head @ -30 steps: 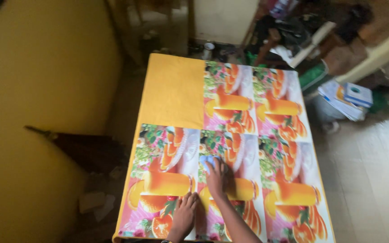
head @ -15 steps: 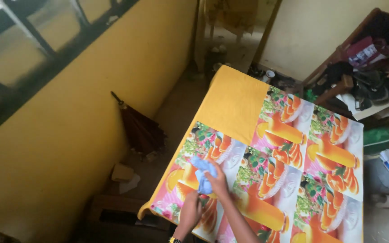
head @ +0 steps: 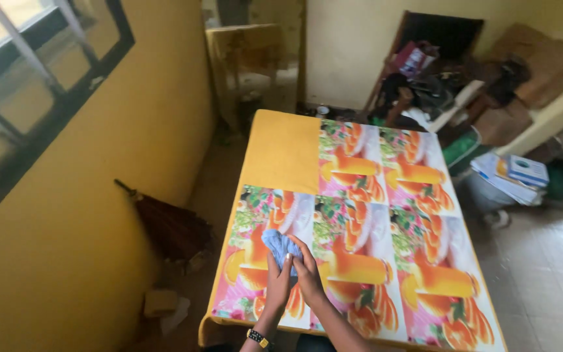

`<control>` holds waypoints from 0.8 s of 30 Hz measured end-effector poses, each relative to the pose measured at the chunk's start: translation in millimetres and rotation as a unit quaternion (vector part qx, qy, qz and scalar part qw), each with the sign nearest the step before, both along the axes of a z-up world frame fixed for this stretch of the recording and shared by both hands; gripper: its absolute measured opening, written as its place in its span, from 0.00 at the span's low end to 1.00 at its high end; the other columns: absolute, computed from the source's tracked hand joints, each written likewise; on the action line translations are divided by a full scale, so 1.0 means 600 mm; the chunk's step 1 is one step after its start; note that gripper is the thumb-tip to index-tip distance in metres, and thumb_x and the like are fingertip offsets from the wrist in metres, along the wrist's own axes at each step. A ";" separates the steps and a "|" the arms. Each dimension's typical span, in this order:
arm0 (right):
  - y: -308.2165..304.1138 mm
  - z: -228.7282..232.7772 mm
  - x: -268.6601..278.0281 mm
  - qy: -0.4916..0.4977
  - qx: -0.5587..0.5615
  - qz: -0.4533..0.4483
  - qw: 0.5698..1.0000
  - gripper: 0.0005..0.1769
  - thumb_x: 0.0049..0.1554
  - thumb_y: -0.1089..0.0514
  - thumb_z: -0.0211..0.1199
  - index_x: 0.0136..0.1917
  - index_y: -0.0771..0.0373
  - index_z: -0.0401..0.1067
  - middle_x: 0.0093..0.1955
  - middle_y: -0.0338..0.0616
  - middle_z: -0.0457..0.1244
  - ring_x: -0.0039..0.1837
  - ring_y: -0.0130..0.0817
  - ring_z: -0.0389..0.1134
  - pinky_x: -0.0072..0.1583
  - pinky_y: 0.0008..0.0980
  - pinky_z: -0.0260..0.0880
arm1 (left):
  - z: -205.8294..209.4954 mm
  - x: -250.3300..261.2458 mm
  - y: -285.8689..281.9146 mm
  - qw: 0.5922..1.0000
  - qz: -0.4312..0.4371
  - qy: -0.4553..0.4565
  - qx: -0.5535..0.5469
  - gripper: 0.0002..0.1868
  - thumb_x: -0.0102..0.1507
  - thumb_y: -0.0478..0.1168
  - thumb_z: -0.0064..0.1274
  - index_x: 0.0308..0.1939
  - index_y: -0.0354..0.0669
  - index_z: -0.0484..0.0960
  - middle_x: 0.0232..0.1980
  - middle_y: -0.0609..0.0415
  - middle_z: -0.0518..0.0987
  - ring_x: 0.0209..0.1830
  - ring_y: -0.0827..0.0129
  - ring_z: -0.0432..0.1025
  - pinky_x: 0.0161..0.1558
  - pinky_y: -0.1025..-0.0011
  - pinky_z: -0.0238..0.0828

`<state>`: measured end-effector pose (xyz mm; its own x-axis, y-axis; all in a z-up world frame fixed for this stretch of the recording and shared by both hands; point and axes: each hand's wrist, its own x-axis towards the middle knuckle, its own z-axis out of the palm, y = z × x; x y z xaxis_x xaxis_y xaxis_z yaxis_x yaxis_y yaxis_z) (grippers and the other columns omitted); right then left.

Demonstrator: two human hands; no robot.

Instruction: The person cleans and arranges placemats on tables by wiping them with a cloth and aligning them by hand.

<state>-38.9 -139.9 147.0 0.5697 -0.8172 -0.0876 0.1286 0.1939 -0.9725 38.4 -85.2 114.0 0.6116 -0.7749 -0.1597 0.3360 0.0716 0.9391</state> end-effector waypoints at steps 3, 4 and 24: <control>0.001 0.033 -0.029 -0.044 -0.013 -0.040 0.998 0.30 0.61 0.56 0.54 0.76 0.58 0.59 0.75 0.42 0.58 0.76 0.33 0.56 0.75 0.34 0.51 | 0.032 -0.028 -0.004 0.998 0.013 -0.054 0.028 0.26 0.70 0.43 0.44 0.69 0.37 0.63 0.61 0.41 0.76 0.60 0.58 0.73 0.59 0.64 0.70; 0.000 0.043 -0.043 -0.066 -0.021 -0.057 0.996 0.31 0.61 0.56 0.54 0.77 0.57 0.58 0.77 0.41 0.57 0.79 0.30 0.54 0.76 0.32 0.48 | 0.046 -0.038 -0.008 0.998 0.022 -0.065 0.007 0.25 0.70 0.42 0.43 0.69 0.36 0.63 0.61 0.41 0.76 0.60 0.58 0.73 0.59 0.64 0.69; 0.199 0.100 -0.666 0.057 -0.085 -0.454 0.885 0.30 0.59 0.51 0.60 0.71 0.64 0.66 0.69 0.47 0.64 0.70 0.36 0.63 0.70 0.36 0.61 | 0.126 -0.652 0.079 0.942 -0.240 -0.216 -0.088 0.14 0.70 0.41 0.46 0.51 0.31 0.70 0.38 0.36 0.77 0.35 0.52 0.72 0.40 0.58 0.70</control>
